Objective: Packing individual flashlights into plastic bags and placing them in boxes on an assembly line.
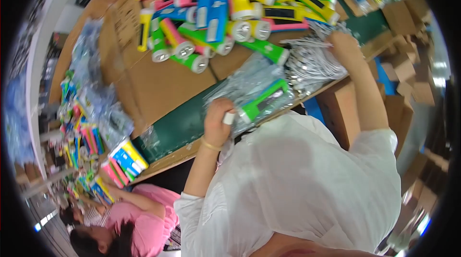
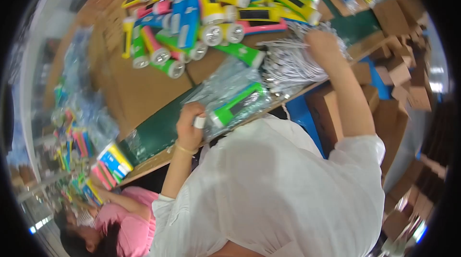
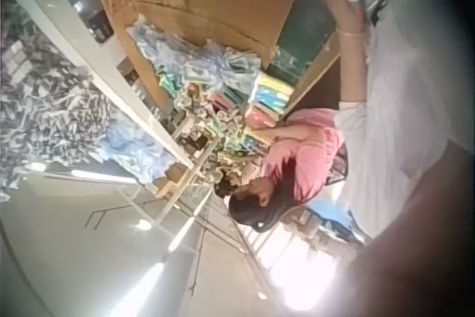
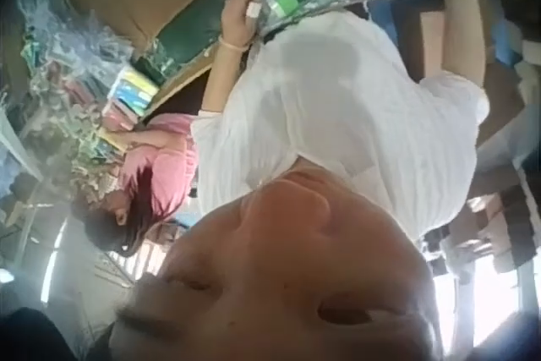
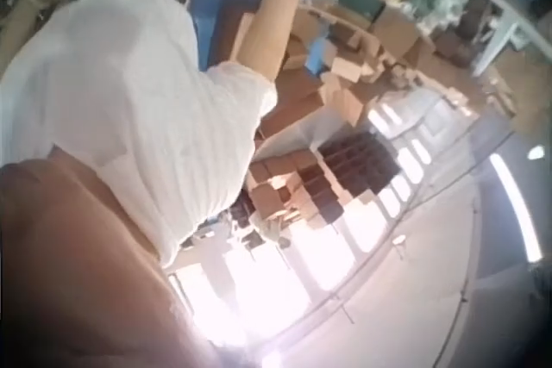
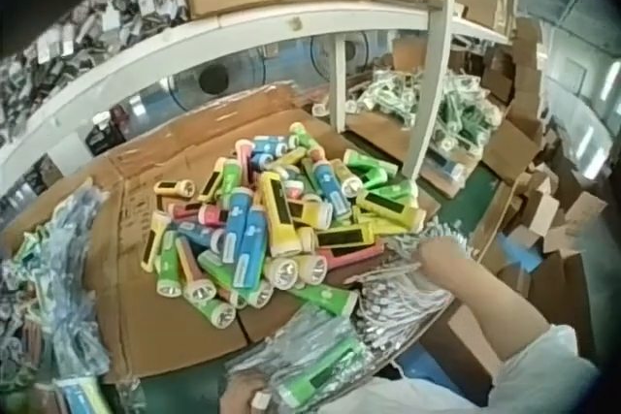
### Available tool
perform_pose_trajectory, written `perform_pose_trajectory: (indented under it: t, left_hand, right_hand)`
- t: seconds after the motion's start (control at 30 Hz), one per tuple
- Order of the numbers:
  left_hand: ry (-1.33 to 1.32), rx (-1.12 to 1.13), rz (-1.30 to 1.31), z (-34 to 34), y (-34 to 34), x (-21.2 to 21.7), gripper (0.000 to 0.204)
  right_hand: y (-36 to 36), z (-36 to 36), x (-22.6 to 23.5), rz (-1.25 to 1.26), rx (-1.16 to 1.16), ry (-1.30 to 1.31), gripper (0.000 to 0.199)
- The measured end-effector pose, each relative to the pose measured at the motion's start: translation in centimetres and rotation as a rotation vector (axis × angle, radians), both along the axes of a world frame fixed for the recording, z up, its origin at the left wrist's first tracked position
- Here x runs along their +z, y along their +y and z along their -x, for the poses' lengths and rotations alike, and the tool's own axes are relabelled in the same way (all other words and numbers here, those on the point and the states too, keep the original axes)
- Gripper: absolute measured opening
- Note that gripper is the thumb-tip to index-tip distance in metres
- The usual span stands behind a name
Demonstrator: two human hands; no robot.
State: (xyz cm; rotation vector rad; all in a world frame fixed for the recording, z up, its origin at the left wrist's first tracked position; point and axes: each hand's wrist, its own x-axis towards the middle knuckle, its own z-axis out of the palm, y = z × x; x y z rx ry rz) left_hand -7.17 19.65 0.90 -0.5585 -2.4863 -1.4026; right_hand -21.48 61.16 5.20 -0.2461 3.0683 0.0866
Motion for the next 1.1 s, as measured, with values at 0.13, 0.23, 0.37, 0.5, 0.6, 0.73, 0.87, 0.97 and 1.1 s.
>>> perform_pose_trajectory:
  t: [0.13,0.23,0.37,0.5,0.6,0.73,0.87,0.97,1.1]
  left_hand:
    - [0.089,-0.102,0.035,0.4,0.4,-0.9,0.015]
    - [0.113,-0.102,0.04,0.0,0.8,-0.9,0.014]
    - [0.147,-0.032,0.096,-0.5,0.5,-1.1,0.015]
    - [0.159,-0.058,0.101,-1.0,0.7,-1.1,0.017]
    - [0.151,-0.106,0.107,-0.6,0.5,-0.8,0.017]
    - [0.066,-0.091,0.078,-0.6,-0.6,-0.3,0.018]
    - [-0.037,-0.127,0.115,-1.2,-0.2,-0.1,0.018]
    - [-0.011,-0.061,0.095,-1.5,0.0,-0.4,0.018]
    - [0.023,-0.036,0.058,-1.7,0.5,-0.8,0.016]
  right_hand:
    - [4.6,-0.7,-2.4,0.126,0.109,0.035,0.011]
    - [5.0,-0.4,-1.8,0.352,0.178,0.096,0.007]
    - [6.0,1.2,-2.5,0.346,0.187,0.102,0.015]
    - [5.7,1.4,-0.5,0.498,0.126,0.149,0.017]
    - [5.8,1.7,0.0,0.626,0.163,0.161,0.02]
    - [1.5,0.8,7.0,1.231,-0.099,-0.007,0.015]
    - [-1.0,-0.9,10.8,1.492,0.064,0.04,0.016]
    - [-5.0,-1.9,9.4,1.738,0.206,-0.141,0.022]
    - [-9.5,-3.7,5.9,1.857,0.317,-0.505,0.014]
